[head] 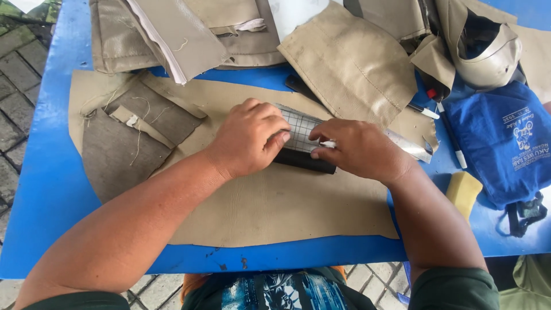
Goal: Marking lines on a leather strip using a grid template and a white marker
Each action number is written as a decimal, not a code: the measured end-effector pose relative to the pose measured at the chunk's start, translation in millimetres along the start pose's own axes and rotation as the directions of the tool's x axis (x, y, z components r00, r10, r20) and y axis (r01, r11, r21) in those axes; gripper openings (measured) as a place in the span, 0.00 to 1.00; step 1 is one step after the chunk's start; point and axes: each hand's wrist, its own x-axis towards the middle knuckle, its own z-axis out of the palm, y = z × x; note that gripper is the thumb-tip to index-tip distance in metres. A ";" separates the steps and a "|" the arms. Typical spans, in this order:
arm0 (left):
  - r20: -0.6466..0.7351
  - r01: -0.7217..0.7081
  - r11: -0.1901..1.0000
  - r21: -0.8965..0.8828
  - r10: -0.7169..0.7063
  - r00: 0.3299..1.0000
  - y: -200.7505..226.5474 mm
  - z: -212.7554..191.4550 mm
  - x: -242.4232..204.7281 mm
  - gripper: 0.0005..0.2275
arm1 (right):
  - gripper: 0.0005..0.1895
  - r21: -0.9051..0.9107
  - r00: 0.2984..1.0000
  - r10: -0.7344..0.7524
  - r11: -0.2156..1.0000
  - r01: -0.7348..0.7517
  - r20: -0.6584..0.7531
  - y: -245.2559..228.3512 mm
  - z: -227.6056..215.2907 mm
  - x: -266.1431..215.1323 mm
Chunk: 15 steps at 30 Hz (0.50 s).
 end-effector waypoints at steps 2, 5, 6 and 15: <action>0.057 0.031 0.999 0.038 -0.033 0.998 0.3 2.3 -2.3 0.12 | 0.20 0.022 0.990 0.000 1.000 -0.003 0.142 -17.2 -11.3 -1.6; 0.204 0.116 0.993 -0.030 -0.107 0.973 -0.9 -9.1 -0.5 0.18 | 0.23 0.101 0.921 -0.078 0.994 0.042 0.382 -48.0 -26.7 -5.2; 0.294 0.170 0.977 -0.131 -0.125 0.948 -2.9 -16.5 2.7 0.23 | 0.21 0.161 0.872 -0.151 0.983 0.084 0.466 -58.9 -32.7 -5.6; 0.416 0.133 0.976 0.175 -0.196 0.888 7.2 -16.9 8.5 0.20 | 0.21 0.150 0.869 -0.204 0.977 0.152 0.451 -74.9 -19.7 -10.6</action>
